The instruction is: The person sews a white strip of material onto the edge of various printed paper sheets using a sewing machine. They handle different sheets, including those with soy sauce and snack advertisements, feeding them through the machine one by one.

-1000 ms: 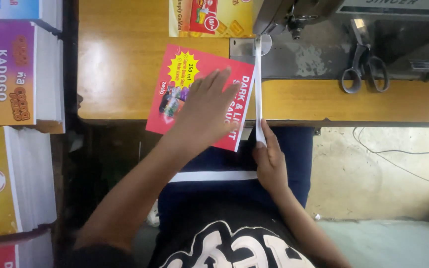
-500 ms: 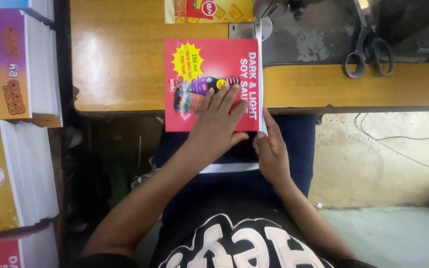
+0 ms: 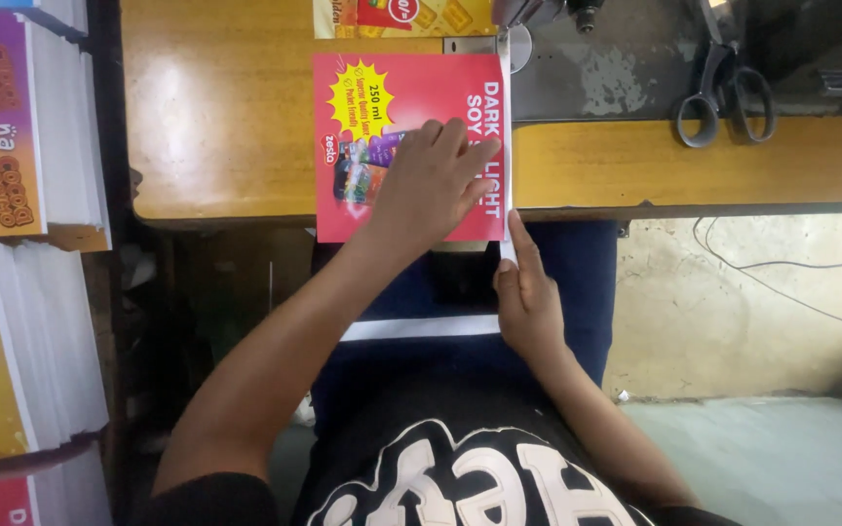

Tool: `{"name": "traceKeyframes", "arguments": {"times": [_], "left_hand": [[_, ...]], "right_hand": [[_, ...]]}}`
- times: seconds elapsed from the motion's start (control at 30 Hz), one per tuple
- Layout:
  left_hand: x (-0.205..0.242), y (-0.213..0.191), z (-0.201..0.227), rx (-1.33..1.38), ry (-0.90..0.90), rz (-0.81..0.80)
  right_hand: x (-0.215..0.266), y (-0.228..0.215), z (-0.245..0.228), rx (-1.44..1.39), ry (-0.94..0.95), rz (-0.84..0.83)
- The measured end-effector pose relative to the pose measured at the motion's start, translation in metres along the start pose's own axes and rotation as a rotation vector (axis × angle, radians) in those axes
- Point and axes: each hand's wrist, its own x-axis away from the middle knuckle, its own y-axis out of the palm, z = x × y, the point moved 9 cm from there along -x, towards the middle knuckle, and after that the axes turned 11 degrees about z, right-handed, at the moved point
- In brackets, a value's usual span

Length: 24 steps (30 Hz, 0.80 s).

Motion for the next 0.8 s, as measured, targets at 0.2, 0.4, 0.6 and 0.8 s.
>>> {"name": "traceKeyframes", "arguments": {"times": [0.2,0.4,0.6,0.8], "left_hand": [[-0.009,0.000,-0.001,0.011,-0.010,-0.071],[-0.002,0.003,0.001,0.018,-0.034,-0.084],[-0.002,0.005,0.003,0.060,-0.028,-0.075],[-0.009,0.007,0.007,-0.028,-0.027,-0.244]], "right_hand": [[0.005,0.004,0.002,0.276,-0.126,0.017],[0.005,0.003,0.001,0.281,-0.163,0.036],[0.004,0.003,-0.005,0.336,-0.206,0.052],[0.005,0.008,0.003,0.426,-0.186,-0.043]]}}
